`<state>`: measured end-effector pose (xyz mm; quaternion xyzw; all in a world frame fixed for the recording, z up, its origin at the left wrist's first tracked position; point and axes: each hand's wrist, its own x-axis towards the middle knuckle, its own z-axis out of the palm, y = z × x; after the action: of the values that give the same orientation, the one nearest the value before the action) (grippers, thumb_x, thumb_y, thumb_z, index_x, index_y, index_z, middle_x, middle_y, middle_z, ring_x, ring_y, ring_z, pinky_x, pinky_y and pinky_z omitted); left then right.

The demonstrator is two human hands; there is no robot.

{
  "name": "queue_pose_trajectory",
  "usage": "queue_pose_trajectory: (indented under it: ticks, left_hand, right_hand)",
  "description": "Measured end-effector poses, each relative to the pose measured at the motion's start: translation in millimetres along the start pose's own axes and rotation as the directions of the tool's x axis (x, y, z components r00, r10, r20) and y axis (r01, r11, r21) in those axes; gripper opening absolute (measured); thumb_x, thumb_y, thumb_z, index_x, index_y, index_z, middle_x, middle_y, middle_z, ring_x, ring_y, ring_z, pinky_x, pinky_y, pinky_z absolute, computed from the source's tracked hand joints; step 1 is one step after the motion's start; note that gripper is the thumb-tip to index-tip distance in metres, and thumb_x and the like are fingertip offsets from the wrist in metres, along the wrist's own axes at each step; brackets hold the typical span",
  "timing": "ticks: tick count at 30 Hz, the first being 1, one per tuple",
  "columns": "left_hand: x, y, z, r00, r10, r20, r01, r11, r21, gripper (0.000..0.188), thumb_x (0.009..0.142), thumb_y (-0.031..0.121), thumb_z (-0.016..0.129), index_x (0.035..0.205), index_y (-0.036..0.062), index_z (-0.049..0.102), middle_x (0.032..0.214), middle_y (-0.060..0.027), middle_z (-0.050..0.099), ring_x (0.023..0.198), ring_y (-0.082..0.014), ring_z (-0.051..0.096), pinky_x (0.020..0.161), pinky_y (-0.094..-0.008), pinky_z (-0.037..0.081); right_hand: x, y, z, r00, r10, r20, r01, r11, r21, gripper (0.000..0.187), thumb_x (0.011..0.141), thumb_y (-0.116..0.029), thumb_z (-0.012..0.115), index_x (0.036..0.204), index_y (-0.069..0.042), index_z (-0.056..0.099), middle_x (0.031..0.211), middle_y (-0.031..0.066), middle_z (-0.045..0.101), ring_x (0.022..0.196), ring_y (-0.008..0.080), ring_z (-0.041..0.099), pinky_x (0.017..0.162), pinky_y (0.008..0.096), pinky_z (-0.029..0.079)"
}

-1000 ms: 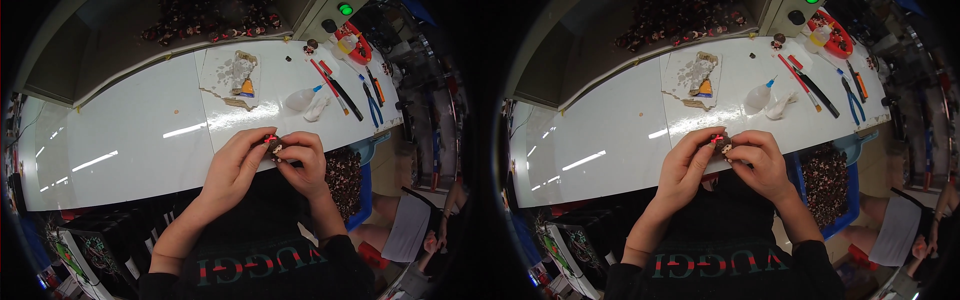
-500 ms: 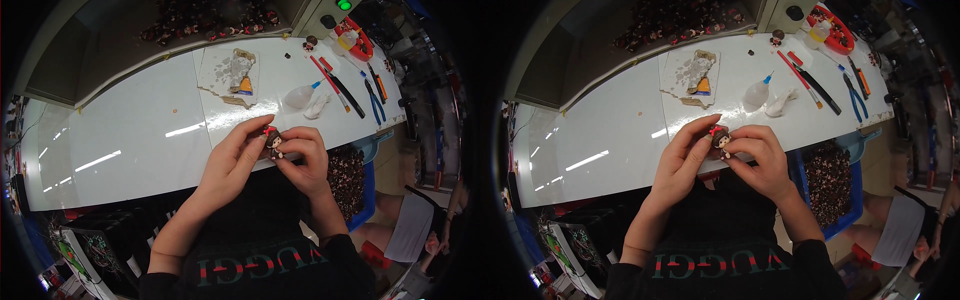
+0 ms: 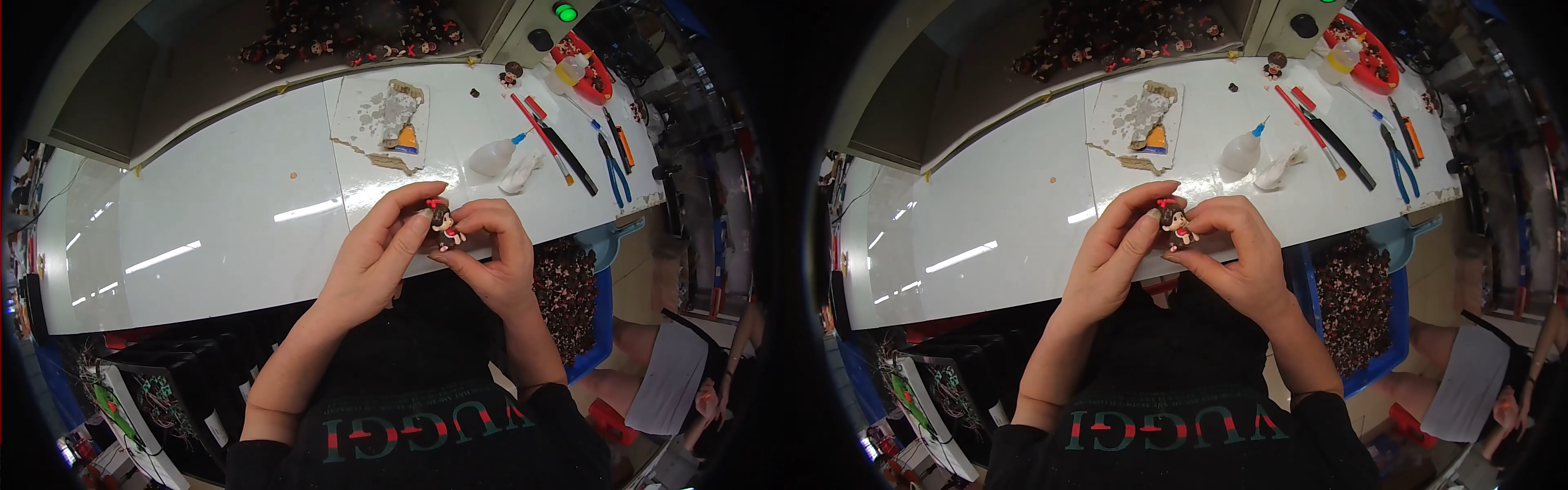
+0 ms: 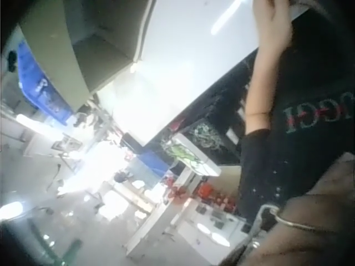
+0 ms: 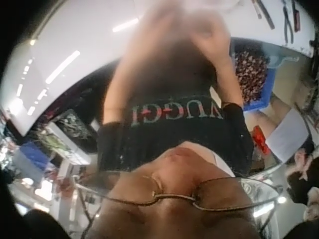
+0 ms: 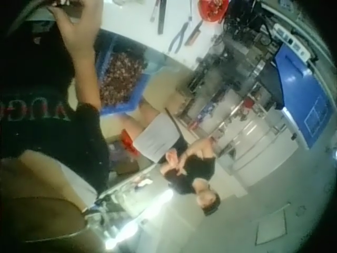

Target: The person assembles and details small toy figurines by hand, using a glue bottle to join parts and a paintbrush to apply details.

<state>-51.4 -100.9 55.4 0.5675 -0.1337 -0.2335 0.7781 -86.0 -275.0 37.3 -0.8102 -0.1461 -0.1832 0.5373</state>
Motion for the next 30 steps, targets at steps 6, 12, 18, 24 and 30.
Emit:
queue_pose_trajectory:
  ticks: [6, 12, 18, 24, 30]
  left_hand:
    - [-1.3, 4.8, -2.2, 1.000, 0.019, 0.014, -0.019, 0.999, -0.031, 0.036, 0.100, 0.018, 0.046, 0.132, 0.0013, 0.044, 0.110, -0.0075, 0.057, 0.101, -0.0116, 0.056, 0.087, -0.0255, 0.048]
    - [-1.2, 8.8, -4.6, 0.999, -0.048, -0.001, 0.048, 0.999, 0.025, 0.033, 0.100, 0.021, 0.046, 0.127, 0.0020, 0.047, 0.105, -0.0054, 0.057, 0.094, -0.0083, 0.055, 0.079, -0.0219, 0.047]
    - [-1.8, 5.7, -0.4, 0.999, -0.030, -0.034, 0.030, 1.000, 0.004, 0.031, 0.101, 0.025, 0.046, 0.123, 0.0053, 0.051, 0.103, -0.0017, 0.055, 0.089, -0.0057, 0.051, 0.079, -0.0210, 0.044]
    - [-1.6, 4.0, 1.1, 0.998, -0.051, -0.034, 0.054, 0.995, 0.085, 0.029, 0.101, 0.026, 0.045, 0.118, 0.0045, 0.054, 0.096, -0.0001, 0.057, 0.078, -0.0046, 0.050, 0.072, -0.0194, 0.044]
    - [-0.5, 3.2, 2.9, 0.995, -0.079, -0.054, 0.087, 0.981, 0.174, 0.034, 0.103, 0.030, 0.040, 0.117, 0.0033, 0.056, 0.093, -0.0003, 0.059, 0.075, -0.0042, 0.050, 0.068, -0.0184, 0.043]
  right_hand:
    - [2.6, -2.3, 4.4, 1.000, -0.002, -0.003, 0.002, 0.999, 0.038, 0.039, 0.069, -0.007, 0.082, 0.099, -0.005, 0.057, 0.100, 0.0081, 0.061, 0.090, 0.0203, 0.061, 0.077, 0.0287, 0.050]
    - [5.1, -0.3, 4.3, 0.996, -0.083, 0.033, 0.082, 0.996, 0.034, 0.041, 0.068, -0.006, 0.082, 0.101, -0.005, 0.056, 0.100, 0.0082, 0.059, 0.089, 0.0195, 0.061, 0.077, 0.0291, 0.050]
    - [2.2, 2.6, 6.0, 0.999, 0.024, 0.026, -0.027, 0.987, 0.156, 0.042, 0.070, -0.009, 0.083, 0.102, -0.005, 0.056, 0.100, 0.0067, 0.059, 0.087, 0.0149, 0.062, 0.076, 0.0272, 0.051]
    - [-1.9, 0.9, 5.7, 0.996, 0.078, 0.036, -0.085, 0.956, 0.280, 0.047, 0.072, -0.012, 0.082, 0.107, -0.004, 0.052, 0.100, 0.0069, 0.060, 0.089, 0.0147, 0.064, 0.079, 0.0267, 0.052]
    - [-3.8, 5.1, 5.0, 0.991, 0.129, 0.037, -0.134, 0.954, 0.269, 0.046, 0.073, -0.011, 0.082, 0.106, -0.003, 0.052, 0.099, 0.0071, 0.061, 0.088, 0.0139, 0.064, 0.078, 0.0267, 0.052]
